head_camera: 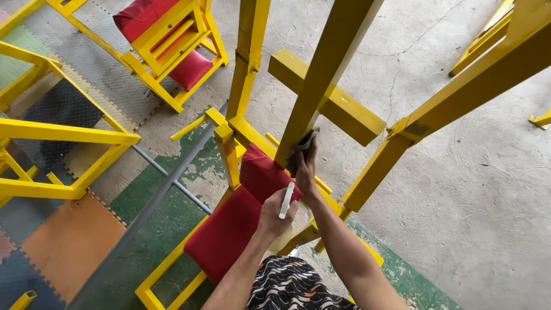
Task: Cleaning and wiping down various pieces of gym machinery and benches using a spray bottle and cloth.
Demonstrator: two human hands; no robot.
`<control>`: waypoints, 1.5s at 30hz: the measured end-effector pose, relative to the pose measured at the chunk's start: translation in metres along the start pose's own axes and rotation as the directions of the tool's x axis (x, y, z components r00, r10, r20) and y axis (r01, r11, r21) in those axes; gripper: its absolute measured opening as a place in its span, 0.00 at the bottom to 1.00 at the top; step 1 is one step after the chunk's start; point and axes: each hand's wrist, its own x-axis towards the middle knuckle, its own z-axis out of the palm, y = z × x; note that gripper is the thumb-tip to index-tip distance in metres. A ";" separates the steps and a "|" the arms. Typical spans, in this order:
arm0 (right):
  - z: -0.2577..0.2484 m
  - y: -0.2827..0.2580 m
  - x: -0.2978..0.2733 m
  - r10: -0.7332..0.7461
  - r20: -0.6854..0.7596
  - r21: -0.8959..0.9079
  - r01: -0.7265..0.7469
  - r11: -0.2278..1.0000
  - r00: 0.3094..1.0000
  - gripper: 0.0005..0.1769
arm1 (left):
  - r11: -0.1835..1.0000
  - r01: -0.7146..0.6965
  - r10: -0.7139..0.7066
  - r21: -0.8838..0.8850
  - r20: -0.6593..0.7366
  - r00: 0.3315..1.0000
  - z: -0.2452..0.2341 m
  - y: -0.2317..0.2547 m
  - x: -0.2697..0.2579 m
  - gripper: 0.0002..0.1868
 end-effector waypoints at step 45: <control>0.209 -0.133 0.103 0.202 0.097 -0.578 0.220 -0.786 0.975 0.30 | 0.958 -0.209 0.204 -0.198 -0.048 0.978 0.007 0.000 0.028 0.18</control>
